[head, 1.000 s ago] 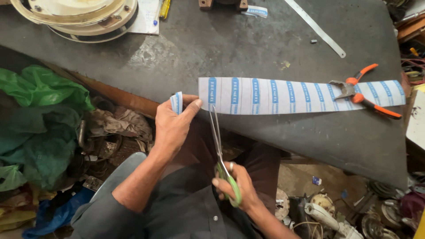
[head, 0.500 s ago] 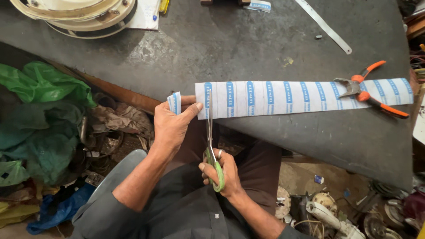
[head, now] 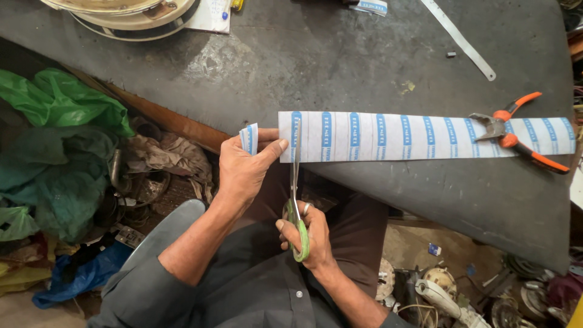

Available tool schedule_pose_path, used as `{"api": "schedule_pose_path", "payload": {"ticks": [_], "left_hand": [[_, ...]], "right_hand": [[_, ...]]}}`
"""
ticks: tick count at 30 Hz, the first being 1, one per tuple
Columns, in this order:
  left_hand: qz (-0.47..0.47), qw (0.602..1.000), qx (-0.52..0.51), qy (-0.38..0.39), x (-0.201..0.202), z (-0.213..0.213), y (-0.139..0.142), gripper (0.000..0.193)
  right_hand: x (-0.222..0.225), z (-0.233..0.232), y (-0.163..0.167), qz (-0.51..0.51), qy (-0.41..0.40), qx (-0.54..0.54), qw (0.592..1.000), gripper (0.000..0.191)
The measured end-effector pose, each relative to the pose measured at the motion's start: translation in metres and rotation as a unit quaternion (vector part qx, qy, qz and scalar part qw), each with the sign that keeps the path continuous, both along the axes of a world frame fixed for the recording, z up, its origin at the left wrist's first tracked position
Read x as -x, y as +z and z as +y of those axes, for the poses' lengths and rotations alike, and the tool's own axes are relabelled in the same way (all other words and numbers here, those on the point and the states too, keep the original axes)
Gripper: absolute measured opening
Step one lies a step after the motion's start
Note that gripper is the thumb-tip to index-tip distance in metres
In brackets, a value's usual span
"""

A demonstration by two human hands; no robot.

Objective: The person lays a long strip of double-sided tape on the workbench, aligns a steel ruler across it, and marks measurement points along the strip. They then cut the strip into shorter pieces with scissors, peel the backing from a small piece, and press it onto an electric motor housing on the bench.

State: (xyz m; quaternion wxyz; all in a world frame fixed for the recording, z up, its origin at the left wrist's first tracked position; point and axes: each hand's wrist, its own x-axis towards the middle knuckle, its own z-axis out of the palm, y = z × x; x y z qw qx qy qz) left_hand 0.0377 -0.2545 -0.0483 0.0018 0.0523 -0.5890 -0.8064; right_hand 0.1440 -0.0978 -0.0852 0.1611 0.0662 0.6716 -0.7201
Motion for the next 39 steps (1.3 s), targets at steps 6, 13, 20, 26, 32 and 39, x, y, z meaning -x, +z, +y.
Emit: {"api": "schedule_pose_path", "payload": {"ticks": [6,13,20,26,32,39], "left_hand": [[-0.004,1.0,0.013,0.0,0.0,0.0,0.002,0.021],[-0.008,1.0,0.017,-0.003,0.0,0.0,0.005,0.021],[-0.004,1.0,0.012,0.002,0.002,0.001,0.004,0.021],[-0.019,1.0,0.008,0.0,0.003,-0.001,0.004,0.022],[-0.028,0.999,-0.017,-0.002,0.002,-0.001,0.004,0.024],[-0.065,0.998,-0.017,0.002,-0.002,-0.004,-0.004,0.013]], "right_hand": [[0.001,-0.001,0.001,-0.002,-0.007,-0.036,0.999,0.017],[0.001,-0.003,0.0,0.013,-0.017,-0.051,0.998,0.015],[-0.004,-0.007,-0.003,0.003,-0.053,-0.082,0.995,0.016],[0.006,-0.007,0.001,-0.02,-0.043,-0.086,0.995,0.018],[0.026,-0.009,0.002,0.007,-0.051,-0.045,0.998,0.016],[0.02,-0.004,0.004,-0.069,-0.061,-0.106,0.99,0.02]]}}
